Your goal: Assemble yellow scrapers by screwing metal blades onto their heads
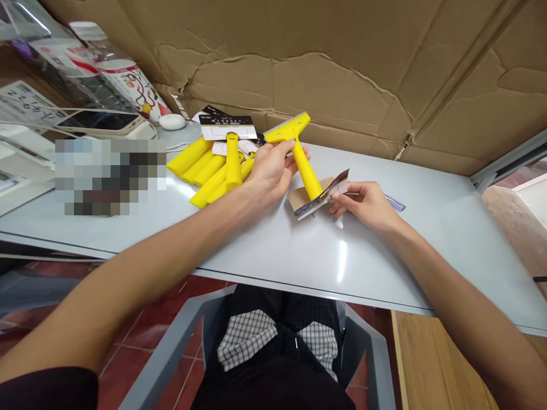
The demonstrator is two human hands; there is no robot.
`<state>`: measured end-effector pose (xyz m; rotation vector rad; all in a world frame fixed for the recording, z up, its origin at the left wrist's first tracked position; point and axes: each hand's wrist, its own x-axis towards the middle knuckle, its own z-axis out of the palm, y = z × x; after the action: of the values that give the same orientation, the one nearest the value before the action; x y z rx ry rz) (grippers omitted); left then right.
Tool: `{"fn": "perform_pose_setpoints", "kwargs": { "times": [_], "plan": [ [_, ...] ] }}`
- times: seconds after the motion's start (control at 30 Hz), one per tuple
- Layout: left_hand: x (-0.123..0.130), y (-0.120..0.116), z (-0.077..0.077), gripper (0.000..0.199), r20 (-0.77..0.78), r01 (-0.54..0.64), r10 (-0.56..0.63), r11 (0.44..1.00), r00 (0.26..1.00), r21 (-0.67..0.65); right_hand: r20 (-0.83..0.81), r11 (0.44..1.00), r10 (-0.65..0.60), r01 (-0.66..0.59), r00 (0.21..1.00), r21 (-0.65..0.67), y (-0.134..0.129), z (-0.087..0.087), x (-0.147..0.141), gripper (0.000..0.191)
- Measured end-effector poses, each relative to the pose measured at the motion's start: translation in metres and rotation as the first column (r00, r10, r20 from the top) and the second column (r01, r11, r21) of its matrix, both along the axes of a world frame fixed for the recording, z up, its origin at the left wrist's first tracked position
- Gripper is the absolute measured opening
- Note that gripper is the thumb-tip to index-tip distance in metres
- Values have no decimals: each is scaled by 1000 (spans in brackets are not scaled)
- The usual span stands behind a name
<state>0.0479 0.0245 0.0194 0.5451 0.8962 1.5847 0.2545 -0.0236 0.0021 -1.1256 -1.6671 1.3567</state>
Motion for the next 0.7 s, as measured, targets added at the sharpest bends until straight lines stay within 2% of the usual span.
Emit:
{"fn": "perform_pose_setpoints", "kwargs": {
  "times": [0.3, 0.5, 0.7],
  "plan": [
    [-3, 0, -3, 26, -85, -100, 106, 993, 991, 69, -140, 996, -27, 15, 990, -87, 0, 0, 7, 34],
    [-1, -7, -1, 32, -104, -28, 37, 996, 994, 90, -202, 992, -94, 73, 975, -107, -1, 1, 4, 32],
    [-2, -8, -1, 60, -80, -15, 25, 993, 996, 119, -183, 969, -238, 221, 954, -110, -5, 0, -5, 28]
  ]
}}
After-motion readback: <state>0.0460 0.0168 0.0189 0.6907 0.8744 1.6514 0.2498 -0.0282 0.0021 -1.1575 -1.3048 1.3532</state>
